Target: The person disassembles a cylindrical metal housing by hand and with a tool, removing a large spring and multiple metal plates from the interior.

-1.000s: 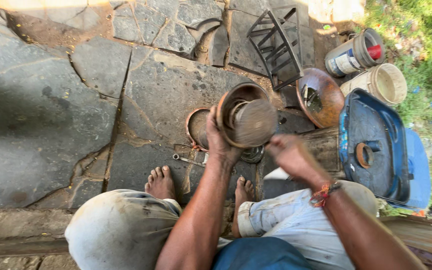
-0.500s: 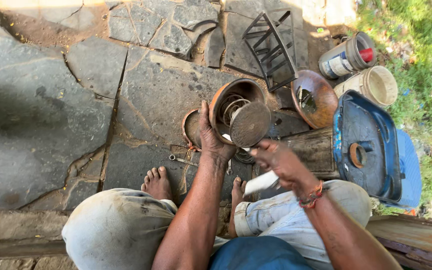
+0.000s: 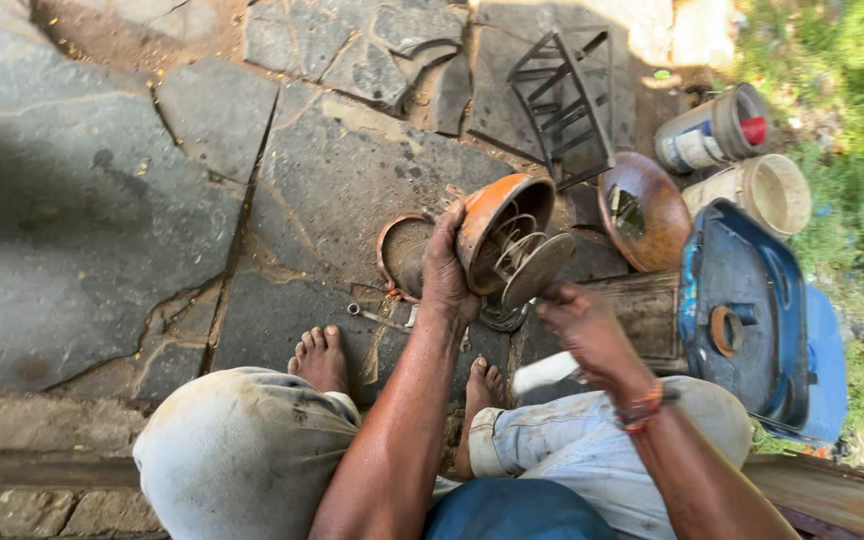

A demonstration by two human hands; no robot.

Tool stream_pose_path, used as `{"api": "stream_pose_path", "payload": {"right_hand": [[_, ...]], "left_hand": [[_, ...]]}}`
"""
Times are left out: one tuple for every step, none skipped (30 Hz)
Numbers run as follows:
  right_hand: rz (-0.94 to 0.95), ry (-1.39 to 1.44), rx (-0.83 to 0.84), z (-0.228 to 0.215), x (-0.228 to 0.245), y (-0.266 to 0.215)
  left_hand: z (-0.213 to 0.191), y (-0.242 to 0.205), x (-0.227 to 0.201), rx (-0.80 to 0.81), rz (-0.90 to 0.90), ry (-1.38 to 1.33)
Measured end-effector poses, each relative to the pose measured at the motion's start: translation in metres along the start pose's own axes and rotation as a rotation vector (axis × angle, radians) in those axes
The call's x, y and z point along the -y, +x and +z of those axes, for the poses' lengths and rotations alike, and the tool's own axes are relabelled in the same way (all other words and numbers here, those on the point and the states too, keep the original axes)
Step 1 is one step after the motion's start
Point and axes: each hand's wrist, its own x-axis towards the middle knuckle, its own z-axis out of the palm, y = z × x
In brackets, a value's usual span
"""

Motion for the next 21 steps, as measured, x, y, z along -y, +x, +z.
{"api": "stream_pose_path", "payload": {"right_hand": [[0.043,0.005,-0.031,-0.006,-0.008,0.004],[0.086,0.010,-0.061,-0.015,-0.014,0.008],[0.121,0.013,-0.097,-0.020,-0.023,0.011],[0.129,0.063,-0.075,-0.024,-0.030,0.014],[0.136,0.104,-0.048,-0.025,-0.039,0.014],[0.144,0.145,-0.021,-0.023,-0.049,0.014],[0.151,0.181,0.009,-0.024,-0.055,0.016],[0.157,0.217,0.040,-0.024,-0.062,0.016],[0.165,0.259,0.072,-0.024,-0.066,0.018],[0.053,0.321,0.140,-0.024,-0.069,0.019],[-0.057,0.309,0.122,-0.022,-0.073,0.017],[-0.142,0.207,0.026,-0.023,-0.074,0.017],[-0.155,0.131,-0.055,-0.022,-0.075,0.013],[-0.107,0.151,-0.113,-0.023,-0.072,0.013],[0.018,0.293,-0.159,-0.021,-0.068,0.013],[0.110,0.332,-0.108,-0.020,-0.063,0.014],[0.180,0.344,-0.061,-0.018,-0.059,0.013],[0.194,0.285,-0.011,-0.016,-0.056,0.012],[0.075,0.166,-0.079,-0.014,-0.053,0.014],[-0.046,0.048,-0.144,-0.013,-0.051,0.014],[-0.163,-0.063,-0.214,-0.010,-0.053,0.012]], "left_hand": [[-0.001,-0.002,0.000,0.003,-0.016,-0.007],[-0.002,-0.004,0.001,0.007,-0.026,0.005],[0.000,-0.003,0.002,0.022,-0.036,0.017],[0.002,-0.003,0.002,0.038,-0.046,0.029],[0.005,-0.003,0.001,0.057,-0.005,0.097],[0.007,-0.004,0.000,0.077,0.037,0.165],[0.009,-0.003,-0.001,0.095,0.084,0.231],[0.012,-0.003,-0.002,0.088,0.069,0.239],[0.013,-0.003,-0.004,0.080,0.051,0.251],[0.015,-0.003,-0.005,0.071,0.033,0.263],[0.015,-0.004,-0.005,0.057,0.031,0.263],[0.015,-0.005,-0.003,0.044,0.028,0.263],[0.016,-0.005,-0.001,0.034,0.021,0.264],[0.016,-0.005,0.001,0.040,0.039,0.304],[0.018,-0.003,0.002,0.050,0.064,0.341],[0.019,-0.001,0.002,0.060,0.089,0.377],[0.020,0.001,0.004,0.044,0.093,0.405],[0.020,0.004,0.006,0.028,0.098,0.433],[0.020,0.006,0.006,0.007,0.106,0.464],[0.020,0.008,0.008,-0.030,0.133,0.460],[0.019,0.007,0.011,-0.067,0.151,0.462]]}}
